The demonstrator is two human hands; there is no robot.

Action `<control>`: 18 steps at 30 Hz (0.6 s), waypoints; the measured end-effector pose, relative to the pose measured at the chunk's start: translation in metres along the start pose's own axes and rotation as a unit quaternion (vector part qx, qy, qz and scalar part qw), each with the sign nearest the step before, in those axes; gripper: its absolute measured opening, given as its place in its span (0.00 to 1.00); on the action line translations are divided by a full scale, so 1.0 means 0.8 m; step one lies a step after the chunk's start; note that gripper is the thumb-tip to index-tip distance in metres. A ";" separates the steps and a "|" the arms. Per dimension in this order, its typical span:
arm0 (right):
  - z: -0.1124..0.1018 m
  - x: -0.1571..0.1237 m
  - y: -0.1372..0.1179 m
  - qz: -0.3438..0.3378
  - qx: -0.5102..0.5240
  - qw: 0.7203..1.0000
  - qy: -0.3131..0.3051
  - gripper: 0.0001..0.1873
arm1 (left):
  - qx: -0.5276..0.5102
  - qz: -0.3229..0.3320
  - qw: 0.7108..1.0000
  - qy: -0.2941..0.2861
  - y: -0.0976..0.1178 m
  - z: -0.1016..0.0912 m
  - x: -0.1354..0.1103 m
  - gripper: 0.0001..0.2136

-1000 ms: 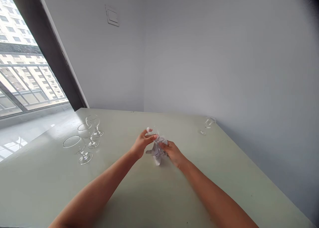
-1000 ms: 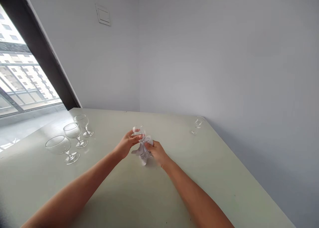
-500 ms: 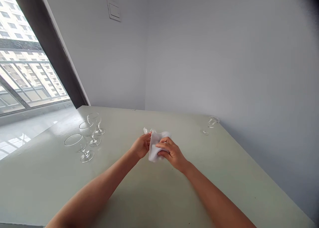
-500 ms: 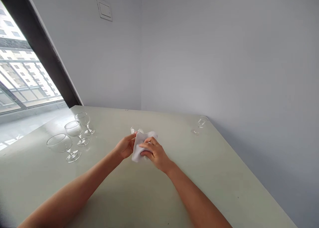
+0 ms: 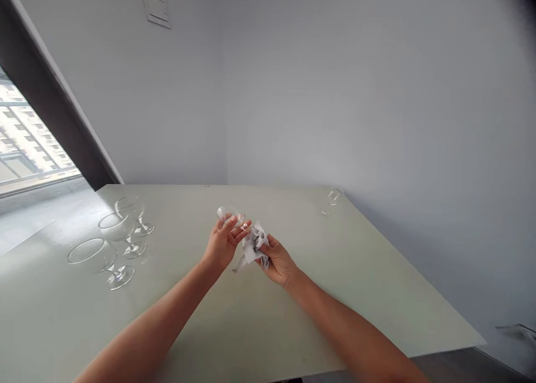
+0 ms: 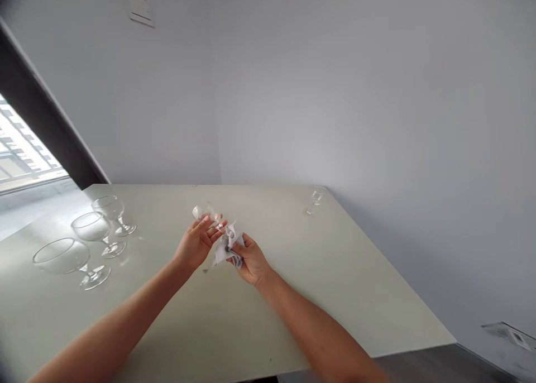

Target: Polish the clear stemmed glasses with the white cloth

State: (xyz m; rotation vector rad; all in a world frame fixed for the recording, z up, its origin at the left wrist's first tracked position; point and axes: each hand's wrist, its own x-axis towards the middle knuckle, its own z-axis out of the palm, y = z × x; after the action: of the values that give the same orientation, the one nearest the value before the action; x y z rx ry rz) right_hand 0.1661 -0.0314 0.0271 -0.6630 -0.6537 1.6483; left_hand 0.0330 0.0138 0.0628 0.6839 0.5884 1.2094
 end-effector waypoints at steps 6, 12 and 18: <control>-0.013 -0.009 -0.012 -0.023 -0.337 0.941 -0.014 0.21 | 0.001 0.072 0.997 0.034 0.032 -0.002 0.011 0.09; 0.004 -0.030 -0.052 -0.181 -0.757 0.627 0.032 0.18 | 0.180 0.242 0.952 0.045 0.037 -0.001 -0.003 0.24; 0.022 -0.013 -0.064 -0.232 -0.763 0.602 0.040 0.14 | 0.292 0.212 0.932 -0.030 -0.010 0.036 -0.021 0.28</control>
State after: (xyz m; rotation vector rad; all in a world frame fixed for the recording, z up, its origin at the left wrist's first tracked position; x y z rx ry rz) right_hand 0.1888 -0.0349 0.0771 -1.5334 -1.9810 0.1691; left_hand 0.0546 -0.0088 0.0770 1.4028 0.7838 1.4113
